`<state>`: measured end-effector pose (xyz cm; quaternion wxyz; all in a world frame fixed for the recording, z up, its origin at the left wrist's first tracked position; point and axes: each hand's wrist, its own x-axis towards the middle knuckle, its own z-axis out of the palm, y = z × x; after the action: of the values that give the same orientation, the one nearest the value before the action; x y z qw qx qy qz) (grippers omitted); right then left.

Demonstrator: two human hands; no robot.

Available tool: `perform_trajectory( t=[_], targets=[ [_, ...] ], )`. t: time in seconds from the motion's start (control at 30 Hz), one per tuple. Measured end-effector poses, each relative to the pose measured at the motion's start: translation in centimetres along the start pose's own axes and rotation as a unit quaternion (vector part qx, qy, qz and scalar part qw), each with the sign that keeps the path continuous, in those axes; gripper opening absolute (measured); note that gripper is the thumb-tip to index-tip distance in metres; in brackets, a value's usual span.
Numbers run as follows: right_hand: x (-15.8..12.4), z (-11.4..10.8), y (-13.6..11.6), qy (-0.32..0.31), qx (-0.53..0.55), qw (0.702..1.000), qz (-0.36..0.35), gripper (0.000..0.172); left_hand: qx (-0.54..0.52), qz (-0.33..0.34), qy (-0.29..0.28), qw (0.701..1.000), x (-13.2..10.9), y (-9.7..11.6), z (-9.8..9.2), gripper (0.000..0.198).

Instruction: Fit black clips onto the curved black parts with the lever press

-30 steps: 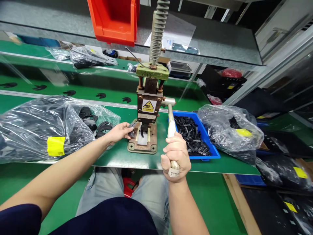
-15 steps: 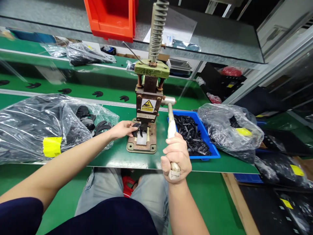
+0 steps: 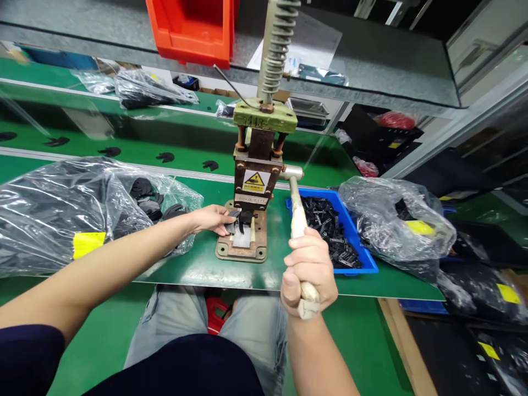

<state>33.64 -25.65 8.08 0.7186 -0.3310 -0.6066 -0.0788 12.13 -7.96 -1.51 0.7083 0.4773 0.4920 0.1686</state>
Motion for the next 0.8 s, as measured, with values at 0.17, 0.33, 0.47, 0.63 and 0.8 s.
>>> perform_trajectory(
  t=[0.17, 0.33, 0.47, 0.63, 0.8],
  targets=[
    [8.4, 2.6, -0.2, 0.039, 0.053, 0.998, -0.002, 0.038, -0.044, 0.024, 0.021, 0.999, -1.1, -0.2, 1.2, 0.041],
    [10.4, 2.0, 2.2, 0.017, 0.04, 0.999, 0.026, 0.06, -0.053, 0.063, 0.041, 0.996, -3.8, -0.4, 1.0, 0.04],
    [1.6, 0.7, 3.5, 0.024, -0.018, 0.99, 0.137, 0.039, -0.047, 0.129, 0.01, 0.99, -8.0, -0.8, -0.1, 0.043],
    [-8.8, 2.4, 1.3, -0.202, 0.012, 0.938, 0.283, 0.027, -0.026, 0.169, -0.037, 0.985, -12.7, -0.8, 1.4, 0.044],
    [-11.1, 4.0, 0.1, -0.223, 0.027, 0.918, 0.327, 0.016, -0.015, 0.18, -0.067, 0.981, -14.2, -1.2, 3.9, 0.039]
  ],
)
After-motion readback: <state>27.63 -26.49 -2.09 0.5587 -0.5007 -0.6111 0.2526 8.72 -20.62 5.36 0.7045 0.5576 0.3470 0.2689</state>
